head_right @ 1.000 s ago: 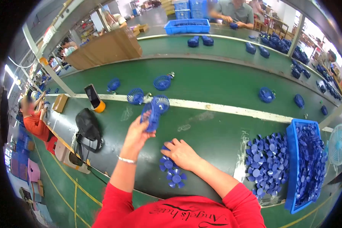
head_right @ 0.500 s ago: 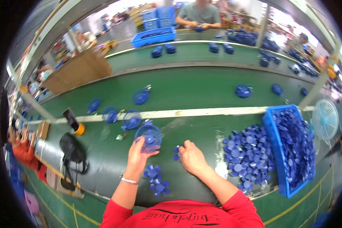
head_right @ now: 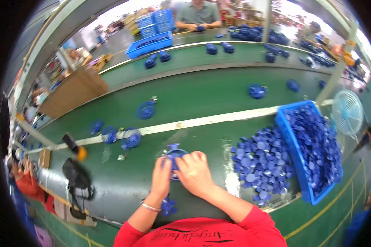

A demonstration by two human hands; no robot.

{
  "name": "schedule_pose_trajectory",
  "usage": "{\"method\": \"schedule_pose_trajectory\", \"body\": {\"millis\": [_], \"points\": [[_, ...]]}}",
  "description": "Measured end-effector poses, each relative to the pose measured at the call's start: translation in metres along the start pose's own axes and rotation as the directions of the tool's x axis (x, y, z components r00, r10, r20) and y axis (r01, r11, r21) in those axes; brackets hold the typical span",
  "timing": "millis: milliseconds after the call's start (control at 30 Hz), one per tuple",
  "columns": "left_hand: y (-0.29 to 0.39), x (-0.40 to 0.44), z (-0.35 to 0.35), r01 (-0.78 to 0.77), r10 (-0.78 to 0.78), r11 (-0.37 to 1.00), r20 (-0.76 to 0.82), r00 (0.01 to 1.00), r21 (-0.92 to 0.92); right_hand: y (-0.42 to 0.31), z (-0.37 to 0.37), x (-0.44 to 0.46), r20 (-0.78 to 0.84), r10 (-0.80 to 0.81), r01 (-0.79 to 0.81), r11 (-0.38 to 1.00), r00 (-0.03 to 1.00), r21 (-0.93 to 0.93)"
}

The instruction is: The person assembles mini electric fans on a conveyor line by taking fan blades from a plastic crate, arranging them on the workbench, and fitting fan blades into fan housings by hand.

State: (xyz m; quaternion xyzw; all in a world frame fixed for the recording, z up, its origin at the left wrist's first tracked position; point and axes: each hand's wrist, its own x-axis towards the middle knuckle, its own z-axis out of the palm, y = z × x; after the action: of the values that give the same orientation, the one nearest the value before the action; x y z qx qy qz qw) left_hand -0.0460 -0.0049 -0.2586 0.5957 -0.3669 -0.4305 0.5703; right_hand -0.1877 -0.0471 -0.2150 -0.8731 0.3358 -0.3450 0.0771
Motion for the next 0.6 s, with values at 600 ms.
{"method": "schedule_pose_trajectory", "body": {"millis": [600], "points": [[-0.013, -0.004, -0.001, -0.153, 0.150, 0.960, 0.032, 0.988, 0.234, 0.007, 0.031, -0.021, 0.182, 0.471, -0.505, 0.795, 0.863, 0.336]]}}
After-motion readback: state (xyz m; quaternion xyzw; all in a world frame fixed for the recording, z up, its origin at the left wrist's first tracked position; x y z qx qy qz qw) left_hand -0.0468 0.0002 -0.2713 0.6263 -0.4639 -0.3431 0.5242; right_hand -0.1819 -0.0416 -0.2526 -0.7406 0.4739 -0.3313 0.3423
